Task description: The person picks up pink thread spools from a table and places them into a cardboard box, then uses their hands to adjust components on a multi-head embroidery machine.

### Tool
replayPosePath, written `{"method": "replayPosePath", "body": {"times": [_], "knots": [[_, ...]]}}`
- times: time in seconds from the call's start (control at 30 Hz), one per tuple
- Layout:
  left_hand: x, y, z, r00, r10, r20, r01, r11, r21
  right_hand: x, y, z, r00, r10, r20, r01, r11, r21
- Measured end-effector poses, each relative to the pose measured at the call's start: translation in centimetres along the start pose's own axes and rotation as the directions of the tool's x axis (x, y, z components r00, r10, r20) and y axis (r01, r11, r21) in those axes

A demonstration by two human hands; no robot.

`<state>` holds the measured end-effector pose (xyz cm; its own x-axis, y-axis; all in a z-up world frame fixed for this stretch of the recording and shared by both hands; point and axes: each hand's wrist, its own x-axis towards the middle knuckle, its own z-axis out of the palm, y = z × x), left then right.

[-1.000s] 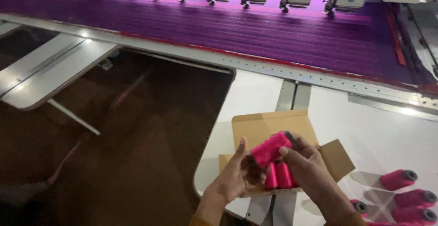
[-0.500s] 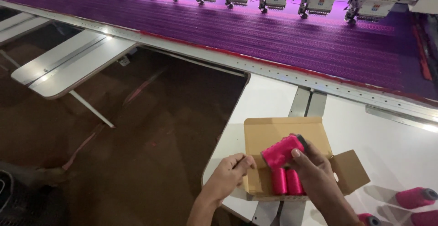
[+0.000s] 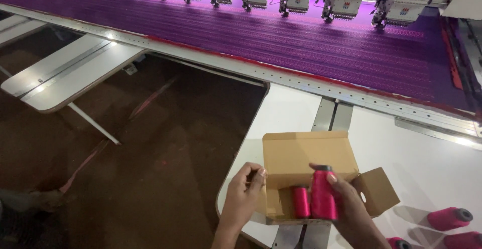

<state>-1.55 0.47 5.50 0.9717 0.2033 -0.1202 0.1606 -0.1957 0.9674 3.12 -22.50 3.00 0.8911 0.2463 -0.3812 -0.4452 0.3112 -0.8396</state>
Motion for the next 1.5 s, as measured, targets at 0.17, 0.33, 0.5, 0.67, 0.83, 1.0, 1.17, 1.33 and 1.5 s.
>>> {"method": "replayPosePath", "body": {"times": [0.17, 0.33, 0.5, 0.67, 0.83, 1.0, 1.17, 1.33, 1.5], "knots": [[0.5, 0.8, 0.8, 0.973, -0.22, -0.065, 0.211, 0.97, -0.121, 0.8, 2.8, -1.7, 0.992, 0.067, 0.108, -0.09, 0.969, 0.228], [1.8, -1.1, 1.2, 0.918, -0.388, -0.081, 0.258, 0.741, -0.62, -2.3, -0.4, 2.8, 0.943, 0.241, -0.23, -0.158, 0.932, 0.326], [1.3, -0.8, 2.0, 0.95, -0.31, -0.028, 0.286, 0.905, -0.314, -0.1, 1.3, -1.2, 0.957, 0.285, 0.049, -0.289, 0.949, 0.128], [0.2, -3.6, 2.2, 0.952, 0.118, 0.281, -0.184, 0.958, 0.222, 0.8, 1.6, -1.8, 0.984, 0.181, -0.005, -0.179, 0.977, 0.113], [-0.2, -6.3, 2.8, 0.863, 0.13, 0.487, -0.34, 0.864, 0.372, -0.5, -1.1, -0.1, 0.982, 0.182, -0.044, -0.183, 0.983, -0.024], [0.2, -8.2, 5.0, 0.822, 0.163, 0.546, -0.538, 0.539, 0.648, -1.6, -2.3, 2.4, 0.97, 0.223, -0.094, -0.23, 0.971, -0.07], [-0.9, -6.1, 4.6, 0.883, -0.023, 0.469, -0.332, 0.675, 0.658, -1.8, -2.6, 3.0, 0.979, 0.199, -0.036, -0.201, 0.978, -0.06], [1.0, -10.5, 3.8, 0.923, 0.32, 0.212, -0.384, 0.764, 0.518, -0.6, -1.9, 2.1, 0.973, 0.225, -0.04, -0.227, 0.973, -0.049], [2.5, -11.1, 0.3, 0.988, -0.055, -0.144, 0.14, 0.707, 0.693, 5.3, 1.6, -1.0, 0.943, 0.199, -0.266, -0.206, 0.979, 0.001]]}}
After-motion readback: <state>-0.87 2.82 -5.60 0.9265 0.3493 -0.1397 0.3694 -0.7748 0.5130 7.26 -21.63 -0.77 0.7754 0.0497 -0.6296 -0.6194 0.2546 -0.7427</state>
